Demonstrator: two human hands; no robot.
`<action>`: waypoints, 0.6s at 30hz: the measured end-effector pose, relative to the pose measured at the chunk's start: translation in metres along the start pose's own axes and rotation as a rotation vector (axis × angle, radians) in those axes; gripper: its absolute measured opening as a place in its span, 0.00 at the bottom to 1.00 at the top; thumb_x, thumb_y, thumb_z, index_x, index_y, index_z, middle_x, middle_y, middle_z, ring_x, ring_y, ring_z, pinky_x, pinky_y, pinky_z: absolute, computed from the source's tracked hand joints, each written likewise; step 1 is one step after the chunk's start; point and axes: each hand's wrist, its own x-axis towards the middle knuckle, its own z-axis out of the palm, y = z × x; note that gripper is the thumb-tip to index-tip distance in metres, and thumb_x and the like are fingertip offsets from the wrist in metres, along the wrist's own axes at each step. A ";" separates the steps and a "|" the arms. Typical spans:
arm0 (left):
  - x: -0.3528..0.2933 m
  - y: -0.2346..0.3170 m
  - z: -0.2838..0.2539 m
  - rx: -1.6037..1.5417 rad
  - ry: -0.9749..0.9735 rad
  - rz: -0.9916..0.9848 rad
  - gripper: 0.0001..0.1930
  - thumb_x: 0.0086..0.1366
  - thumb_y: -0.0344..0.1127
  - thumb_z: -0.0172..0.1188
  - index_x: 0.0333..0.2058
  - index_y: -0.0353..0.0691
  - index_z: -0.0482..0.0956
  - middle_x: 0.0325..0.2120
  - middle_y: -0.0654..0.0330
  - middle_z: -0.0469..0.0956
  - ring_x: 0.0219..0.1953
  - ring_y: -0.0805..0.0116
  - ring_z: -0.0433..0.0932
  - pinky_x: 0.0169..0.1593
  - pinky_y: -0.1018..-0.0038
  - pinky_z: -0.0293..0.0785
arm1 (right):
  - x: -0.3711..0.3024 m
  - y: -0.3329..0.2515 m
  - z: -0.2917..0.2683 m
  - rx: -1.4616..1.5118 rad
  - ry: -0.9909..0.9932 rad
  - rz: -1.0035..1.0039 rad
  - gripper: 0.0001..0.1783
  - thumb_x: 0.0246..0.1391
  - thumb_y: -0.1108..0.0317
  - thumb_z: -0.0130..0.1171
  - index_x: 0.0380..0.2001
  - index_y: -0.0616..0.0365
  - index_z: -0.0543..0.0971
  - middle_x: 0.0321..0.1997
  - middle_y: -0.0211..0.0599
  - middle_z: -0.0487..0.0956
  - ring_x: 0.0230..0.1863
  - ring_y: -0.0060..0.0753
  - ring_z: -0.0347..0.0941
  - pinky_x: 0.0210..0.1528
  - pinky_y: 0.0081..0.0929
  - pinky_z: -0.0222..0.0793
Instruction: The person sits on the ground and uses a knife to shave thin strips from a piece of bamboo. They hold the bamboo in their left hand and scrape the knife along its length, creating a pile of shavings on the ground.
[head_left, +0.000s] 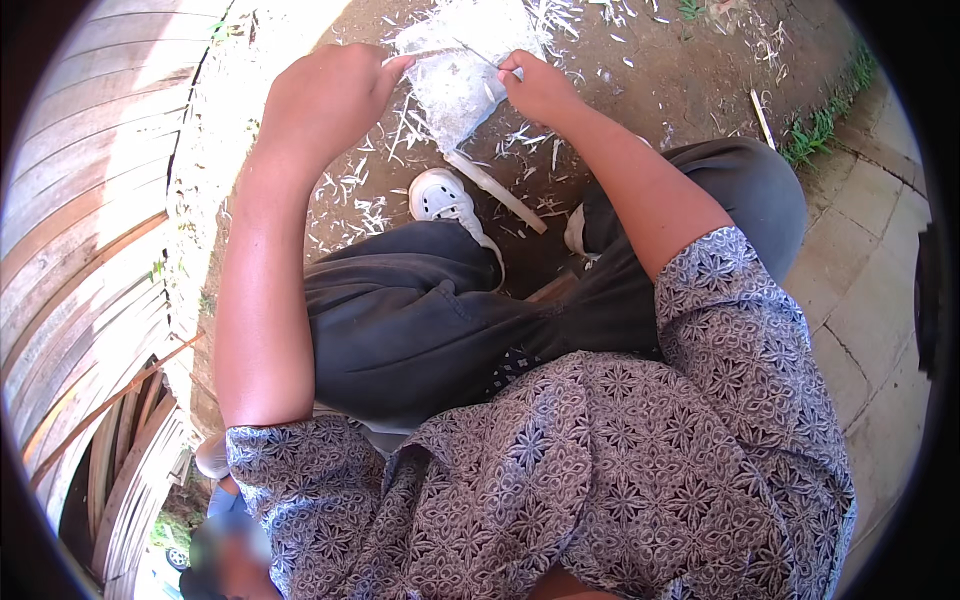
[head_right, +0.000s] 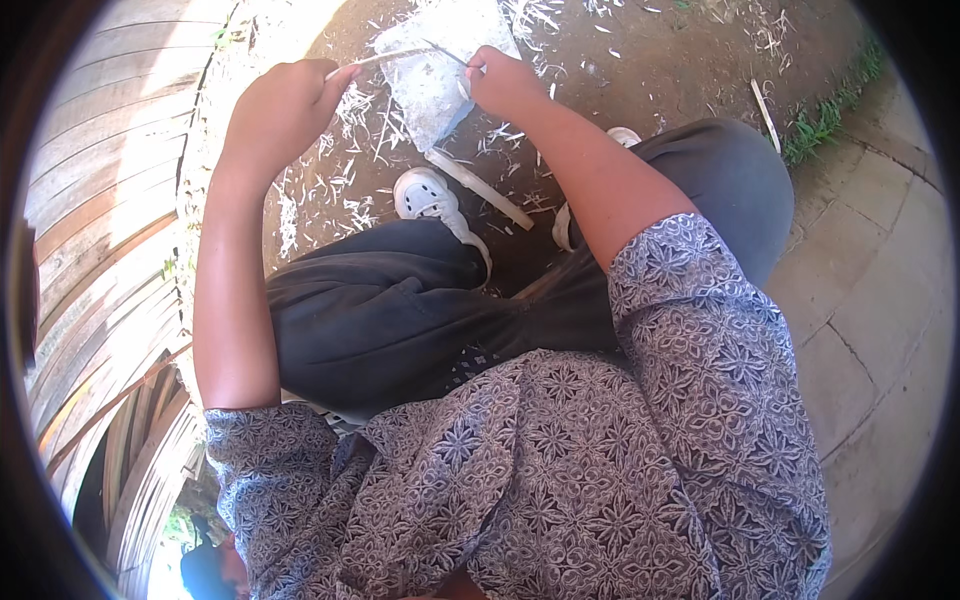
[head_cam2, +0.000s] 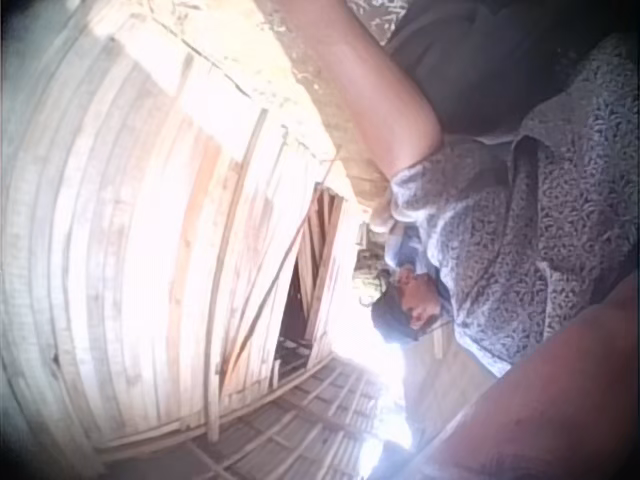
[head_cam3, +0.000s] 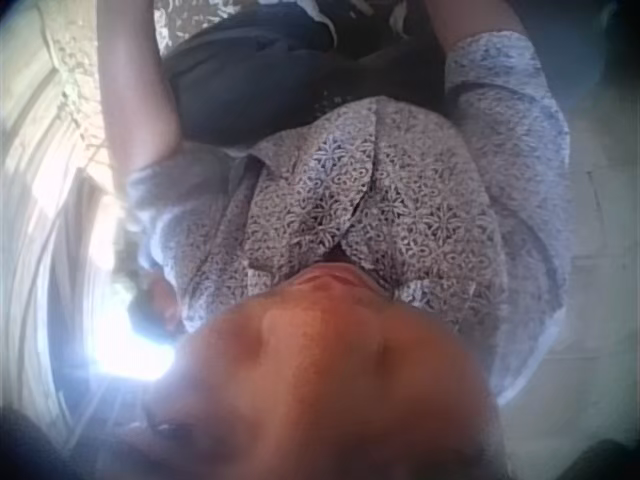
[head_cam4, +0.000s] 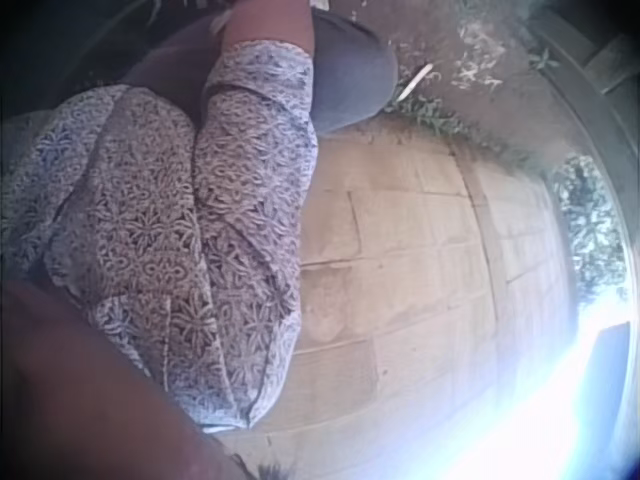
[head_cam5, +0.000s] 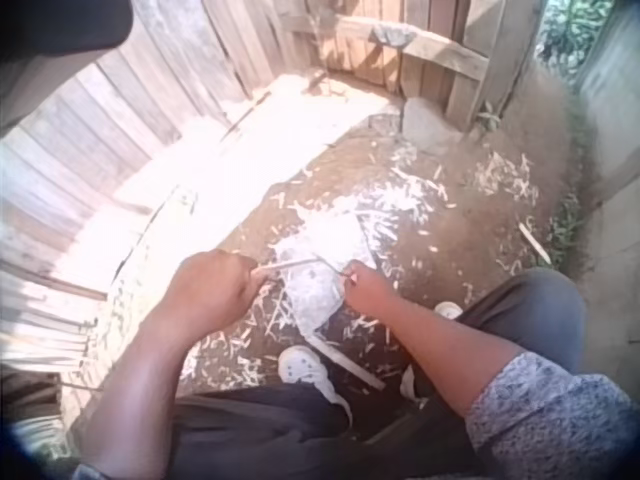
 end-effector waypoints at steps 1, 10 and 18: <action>0.001 -0.001 0.000 -0.005 -0.009 -0.005 0.28 0.77 0.54 0.49 0.28 0.35 0.81 0.21 0.44 0.79 0.29 0.41 0.79 0.38 0.52 0.75 | 0.001 0.000 0.001 -0.010 0.019 0.004 0.17 0.64 0.51 0.58 0.49 0.48 0.78 0.34 0.46 0.84 0.40 0.46 0.83 0.48 0.44 0.75; -0.003 -0.004 0.000 0.008 -0.044 -0.043 0.28 0.78 0.53 0.48 0.28 0.35 0.81 0.21 0.45 0.78 0.29 0.41 0.79 0.37 0.52 0.74 | -0.016 -0.042 0.002 0.206 -0.016 -0.174 0.15 0.66 0.60 0.53 0.52 0.48 0.78 0.23 0.35 0.77 0.20 0.29 0.73 0.26 0.34 0.69; -0.003 0.002 0.002 -0.007 -0.008 0.005 0.28 0.77 0.54 0.49 0.27 0.36 0.81 0.22 0.46 0.79 0.29 0.42 0.79 0.37 0.53 0.75 | -0.009 -0.014 -0.004 0.096 -0.069 0.141 0.16 0.68 0.61 0.52 0.55 0.50 0.77 0.23 0.33 0.78 0.16 0.23 0.72 0.20 0.30 0.67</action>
